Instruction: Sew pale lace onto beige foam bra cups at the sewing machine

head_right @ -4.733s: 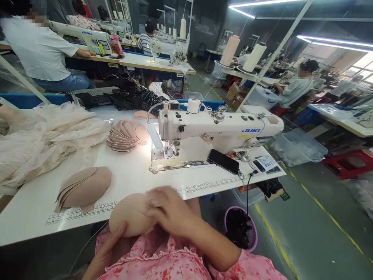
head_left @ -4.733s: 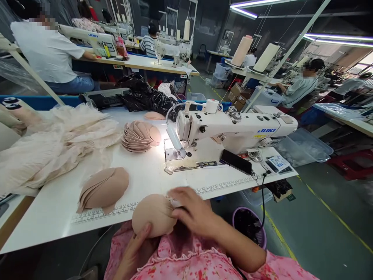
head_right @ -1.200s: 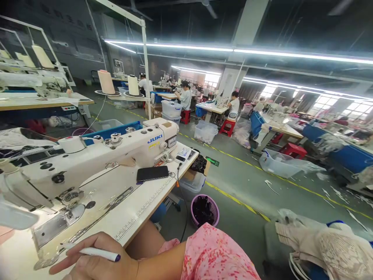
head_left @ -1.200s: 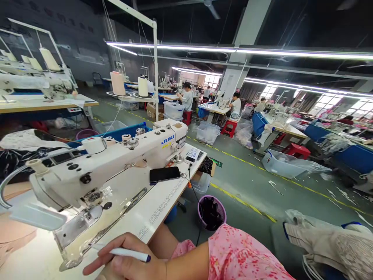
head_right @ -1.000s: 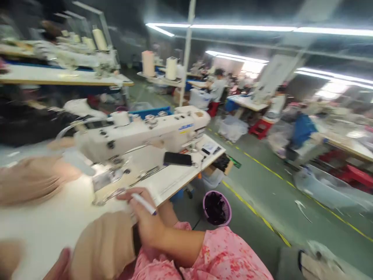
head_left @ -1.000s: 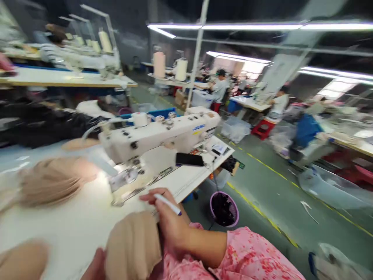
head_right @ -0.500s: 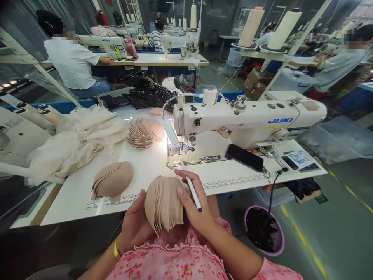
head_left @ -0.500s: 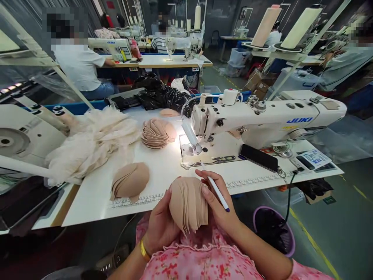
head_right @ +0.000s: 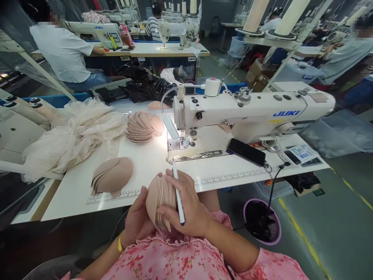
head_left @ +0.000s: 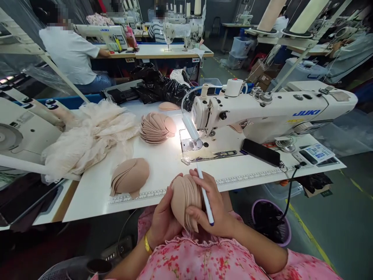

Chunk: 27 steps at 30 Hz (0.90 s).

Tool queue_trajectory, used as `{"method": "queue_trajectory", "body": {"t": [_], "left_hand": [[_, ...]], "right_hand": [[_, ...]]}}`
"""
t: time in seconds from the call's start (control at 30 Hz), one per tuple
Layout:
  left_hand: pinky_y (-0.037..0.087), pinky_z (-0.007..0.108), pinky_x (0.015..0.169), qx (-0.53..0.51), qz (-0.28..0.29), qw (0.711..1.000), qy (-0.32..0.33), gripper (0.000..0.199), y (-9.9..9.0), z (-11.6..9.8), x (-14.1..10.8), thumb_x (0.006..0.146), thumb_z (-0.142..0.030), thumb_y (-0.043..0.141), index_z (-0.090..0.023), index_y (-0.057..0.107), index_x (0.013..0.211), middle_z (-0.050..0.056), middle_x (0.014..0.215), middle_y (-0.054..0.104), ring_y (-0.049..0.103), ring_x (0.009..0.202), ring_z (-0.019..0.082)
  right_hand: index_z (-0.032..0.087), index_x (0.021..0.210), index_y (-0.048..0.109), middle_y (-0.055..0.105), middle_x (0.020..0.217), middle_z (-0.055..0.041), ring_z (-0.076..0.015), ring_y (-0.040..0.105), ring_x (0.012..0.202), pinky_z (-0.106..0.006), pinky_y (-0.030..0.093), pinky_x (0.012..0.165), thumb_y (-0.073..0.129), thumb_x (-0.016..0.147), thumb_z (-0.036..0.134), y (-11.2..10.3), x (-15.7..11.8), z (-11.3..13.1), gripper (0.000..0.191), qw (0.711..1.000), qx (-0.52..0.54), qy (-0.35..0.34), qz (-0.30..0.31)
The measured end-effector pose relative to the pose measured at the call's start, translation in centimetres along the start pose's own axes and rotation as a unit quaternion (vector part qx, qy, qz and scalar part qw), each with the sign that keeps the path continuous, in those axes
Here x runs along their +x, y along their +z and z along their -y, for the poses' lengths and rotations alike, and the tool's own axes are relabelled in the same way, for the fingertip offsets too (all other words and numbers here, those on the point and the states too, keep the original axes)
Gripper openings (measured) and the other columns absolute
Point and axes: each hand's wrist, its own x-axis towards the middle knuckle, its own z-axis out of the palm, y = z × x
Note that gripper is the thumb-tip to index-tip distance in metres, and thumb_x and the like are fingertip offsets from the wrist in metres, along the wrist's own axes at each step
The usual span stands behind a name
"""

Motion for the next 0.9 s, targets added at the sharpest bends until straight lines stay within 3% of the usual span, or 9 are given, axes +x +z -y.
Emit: {"method": "queue_trajectory", "body": {"t": [0.1, 0.17, 0.27, 0.33, 0.5, 0.7, 0.9], "left_hand": [[0.037, 0.050, 0.127, 0.022, 0.028, 0.999, 0.014, 0.076, -0.1, 0.1, -0.2, 0.091, -0.061, 0.073, -0.035, 0.050, 0.159, 0.006, 0.157, 0.060, 0.049, 0.150, 0.035], [0.038, 0.050, 0.127, 0.043, 0.042, 0.998, 0.034, 0.089, -0.4, -0.2, -0.9, 0.087, -0.061, 0.078, -0.037, 0.041, 0.164, 0.006, 0.157, 0.059, 0.049, 0.150, 0.036], [0.042, 0.051, 0.124, 0.087, 0.036, 0.994, 0.047, 0.106, -1.2, -0.9, -2.1, 0.077, -0.044, 0.090, -0.039, 0.034, 0.166, 0.007, 0.159, 0.056, 0.049, 0.149, 0.039], [0.047, 0.053, 0.119, 0.112, 0.022, 0.993, 0.043, 0.114, -1.6, -1.4, -2.7, 0.070, -0.036, 0.095, -0.041, 0.034, 0.166, 0.007, 0.159, 0.054, 0.050, 0.147, 0.041], [0.051, 0.055, 0.112, 0.149, 0.020, 0.987, 0.063, 0.112, -1.6, -1.8, -3.2, 0.064, -0.036, 0.099, -0.040, 0.042, 0.161, 0.009, 0.156, 0.056, 0.051, 0.145, 0.044], [0.050, 0.055, 0.114, 0.173, 0.062, 0.980, 0.074, 0.092, -1.1, -1.8, -3.4, 0.072, -0.036, 0.095, -0.036, 0.053, 0.154, 0.011, 0.150, 0.060, 0.055, 0.141, 0.042], [0.052, 0.056, 0.111, 0.157, 0.064, 0.984, 0.062, 0.107, -4.0, -1.5, -2.5, 0.062, -0.038, 0.099, -0.036, 0.048, 0.157, 0.011, 0.153, 0.055, 0.057, 0.138, 0.044]], "right_hand": [[0.038, 0.153, 0.052, 0.063, 0.151, -0.0069, -0.0378, 0.052, 0.140, -0.061, 0.038, 0.119, 0.082, 0.088, 0.029, -0.2, -0.3, -0.2, 0.072, 0.998, -0.033, -0.043, -0.043], [0.035, 0.145, 0.061, 0.074, 0.125, -0.0081, -0.0343, 0.062, 0.119, -0.055, 0.046, 0.106, 0.072, 0.097, 0.034, -1.0, -0.4, -0.3, 0.048, 0.993, -0.027, -0.037, -0.111], [0.030, 0.123, 0.071, 0.068, 0.078, -0.0021, -0.0239, 0.061, 0.074, -0.039, 0.048, 0.074, 0.058, 0.107, 0.038, -2.6, -0.5, -0.4, 0.022, 0.983, 0.073, 0.055, -0.161], [0.027, 0.114, 0.069, 0.062, 0.065, 0.0017, -0.0197, 0.055, 0.061, -0.033, 0.042, 0.064, 0.060, 0.107, 0.042, -3.3, -0.2, -0.5, 0.019, 0.963, 0.167, 0.136, -0.159], [0.024, 0.091, 0.064, 0.059, 0.059, 0.0045, -0.0157, 0.052, 0.057, -0.030, 0.038, 0.065, 0.068, 0.101, 0.053, -3.3, 1.3, -0.6, 0.031, 0.927, 0.261, 0.233, -0.132], [0.024, 0.090, 0.062, 0.061, 0.058, 0.0046, -0.0161, 0.050, 0.058, -0.030, 0.037, 0.066, 0.065, 0.104, 0.053, -2.0, 1.8, -1.0, 0.032, 0.919, 0.278, 0.265, -0.084], [0.024, 0.085, 0.061, 0.060, 0.053, 0.0051, -0.0143, 0.050, 0.053, -0.027, 0.036, 0.061, 0.070, 0.101, 0.049, -1.6, 1.9, -0.4, 0.032, 0.886, 0.370, 0.271, -0.070]]}}
